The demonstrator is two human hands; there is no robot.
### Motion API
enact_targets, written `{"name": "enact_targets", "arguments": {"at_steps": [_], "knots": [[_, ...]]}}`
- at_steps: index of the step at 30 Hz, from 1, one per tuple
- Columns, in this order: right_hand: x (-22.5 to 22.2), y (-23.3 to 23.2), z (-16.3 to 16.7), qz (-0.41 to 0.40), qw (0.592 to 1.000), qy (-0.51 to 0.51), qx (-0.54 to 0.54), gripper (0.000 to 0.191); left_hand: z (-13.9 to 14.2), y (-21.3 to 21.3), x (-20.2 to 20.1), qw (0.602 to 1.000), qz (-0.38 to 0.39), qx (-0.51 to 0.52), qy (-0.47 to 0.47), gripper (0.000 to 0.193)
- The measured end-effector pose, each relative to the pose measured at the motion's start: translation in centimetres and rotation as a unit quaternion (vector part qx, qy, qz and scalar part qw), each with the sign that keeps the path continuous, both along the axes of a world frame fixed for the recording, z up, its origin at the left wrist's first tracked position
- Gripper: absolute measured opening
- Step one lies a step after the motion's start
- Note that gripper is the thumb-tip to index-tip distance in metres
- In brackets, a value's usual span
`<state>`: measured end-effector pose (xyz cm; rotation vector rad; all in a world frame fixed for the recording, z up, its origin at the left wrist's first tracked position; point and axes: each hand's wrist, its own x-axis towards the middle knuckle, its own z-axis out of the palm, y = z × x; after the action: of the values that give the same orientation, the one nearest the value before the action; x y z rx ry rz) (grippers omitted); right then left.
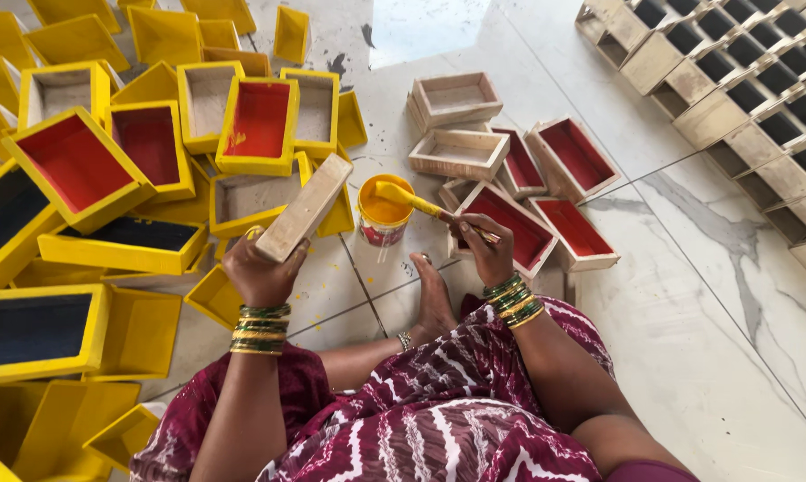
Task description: The person sits on the floor painting small wooden boxes yellow with a brush, dipping the brush into a paint can and coating the outer surfaces of each box one at a time, placing finished boxes with a pile of already painted yellow boxes and picking up new unpainted boxes.
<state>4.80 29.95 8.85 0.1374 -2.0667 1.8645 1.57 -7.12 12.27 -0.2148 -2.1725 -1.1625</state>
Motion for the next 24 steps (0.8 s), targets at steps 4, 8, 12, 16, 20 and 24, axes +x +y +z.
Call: {"name": "enact_targets", "arguments": {"at_steps": [4, 8, 12, 16, 20, 24], "knots": [[-0.7, -1.2, -0.9, 0.037, 0.999, 0.014, 0.018, 0.02, -0.8, 0.7, -0.2, 1.0, -0.025, 0.013, -0.004, 0.037], [-1.2, -2.3, -1.0, 0.018, 0.996, 0.027, 0.081, 0.019, -1.0, 1.6, 0.2, 0.999, -0.018, 0.019, -0.038, 0.038], [-2.0, -2.4, -0.6, 0.006, 0.991, 0.043, 0.123, 0.02, -0.9, 1.8, 0.4, 0.999, -0.029, 0.034, -0.026, 0.039], [-2.7, -2.5, -0.2, -0.009, 0.979, 0.062, 0.196, 0.021, -1.4, 2.2, 0.7, 0.999, -0.008, -0.026, -0.04, 0.039], [-2.5, -2.7, 0.6, -0.022, 0.968, 0.106, 0.225, 0.019, -1.6, 2.4, 0.7, 0.998, -0.008, -0.064, 0.026, 0.043], [-1.3, -2.5, 1.8, -0.029, 0.954, 0.126, 0.272, 0.017, -1.6, 2.2, 0.6, 0.997, -0.015, -0.058, 0.055, 0.039]]}}
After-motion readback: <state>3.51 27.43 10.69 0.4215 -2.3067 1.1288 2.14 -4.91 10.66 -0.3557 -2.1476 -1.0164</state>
